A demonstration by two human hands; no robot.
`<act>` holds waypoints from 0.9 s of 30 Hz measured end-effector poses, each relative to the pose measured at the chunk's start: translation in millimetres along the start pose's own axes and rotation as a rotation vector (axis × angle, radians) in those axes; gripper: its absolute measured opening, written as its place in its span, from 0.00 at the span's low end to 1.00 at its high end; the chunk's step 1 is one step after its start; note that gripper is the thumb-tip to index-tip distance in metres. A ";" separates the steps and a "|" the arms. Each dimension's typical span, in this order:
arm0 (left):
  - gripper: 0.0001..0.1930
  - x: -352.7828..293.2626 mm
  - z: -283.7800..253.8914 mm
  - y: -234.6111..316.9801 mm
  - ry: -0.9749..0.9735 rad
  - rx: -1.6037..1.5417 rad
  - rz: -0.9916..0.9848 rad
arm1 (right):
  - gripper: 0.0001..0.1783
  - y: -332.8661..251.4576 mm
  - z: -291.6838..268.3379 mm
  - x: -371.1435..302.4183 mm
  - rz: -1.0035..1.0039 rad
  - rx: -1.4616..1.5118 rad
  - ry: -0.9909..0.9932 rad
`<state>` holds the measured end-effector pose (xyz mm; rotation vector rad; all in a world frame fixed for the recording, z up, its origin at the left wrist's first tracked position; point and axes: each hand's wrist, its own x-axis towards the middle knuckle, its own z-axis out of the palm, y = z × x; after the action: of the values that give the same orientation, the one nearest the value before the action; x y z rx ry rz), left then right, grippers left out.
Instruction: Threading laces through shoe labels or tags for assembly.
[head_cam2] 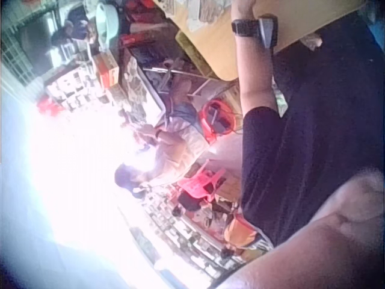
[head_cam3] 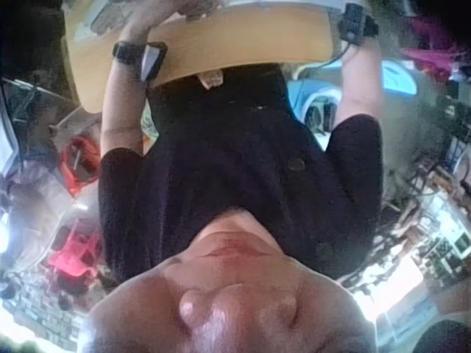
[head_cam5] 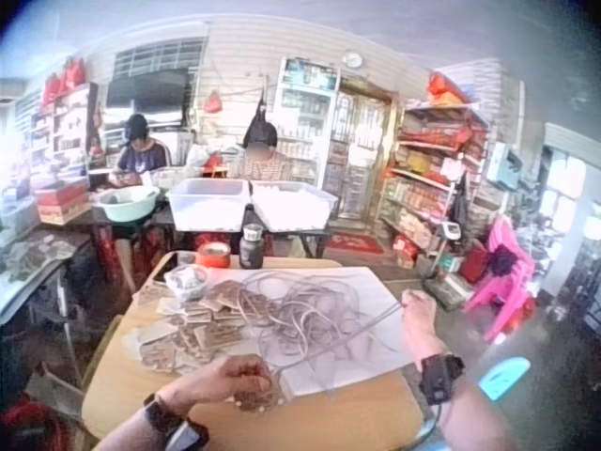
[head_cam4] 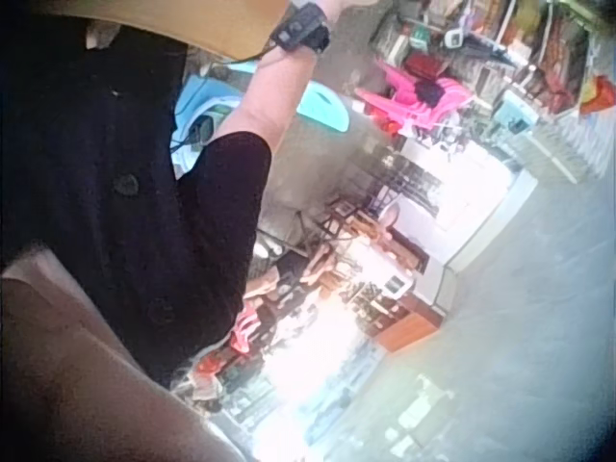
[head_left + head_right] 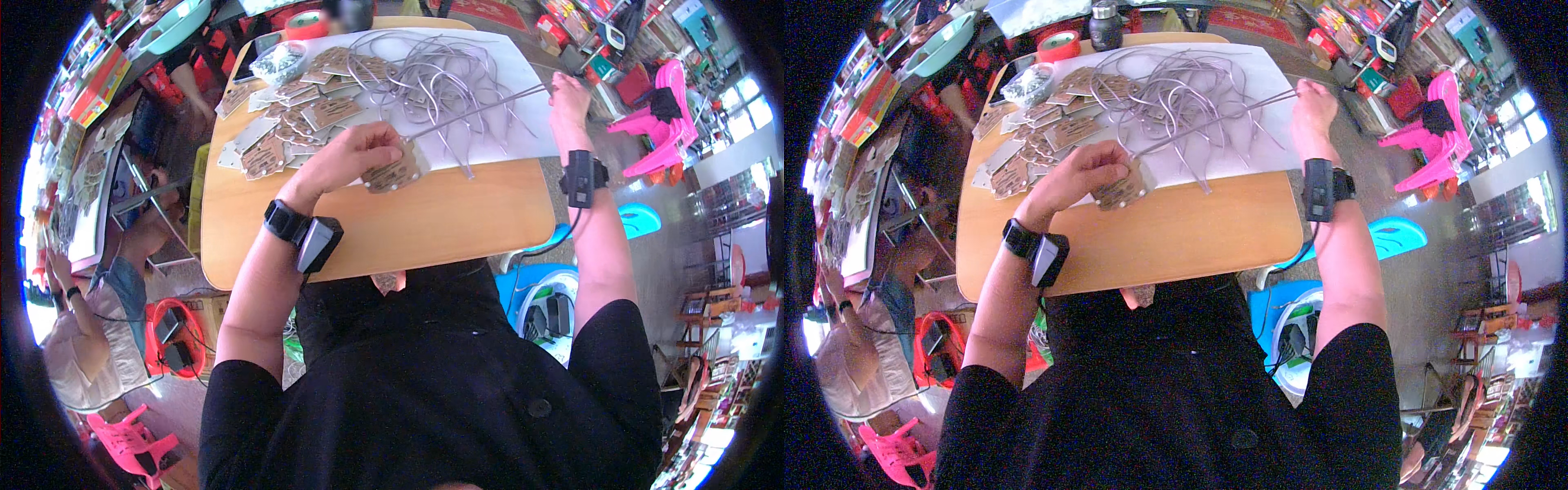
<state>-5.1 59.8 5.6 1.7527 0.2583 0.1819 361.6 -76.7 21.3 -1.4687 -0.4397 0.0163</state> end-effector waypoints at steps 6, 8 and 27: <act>0.12 10.4 3.9 -6.4 0.026 -0.110 0.061 | 0.11 -24.8 -10.5 8.1 -0.008 0.098 -0.051; 0.15 5.5 -0.4 -8.5 0.124 -0.064 0.008 | 0.10 -49.0 7.2 -13.6 -0.075 0.142 -0.110; 0.22 7.8 -4.1 -1.2 0.405 -0.539 -0.010 | 0.04 -65.6 100.8 -162.2 -0.267 -0.290 -0.851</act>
<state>1.2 66.0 5.1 1.1680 0.4635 0.5498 165.7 -32.8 43.1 -1.6298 -1.3720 0.3888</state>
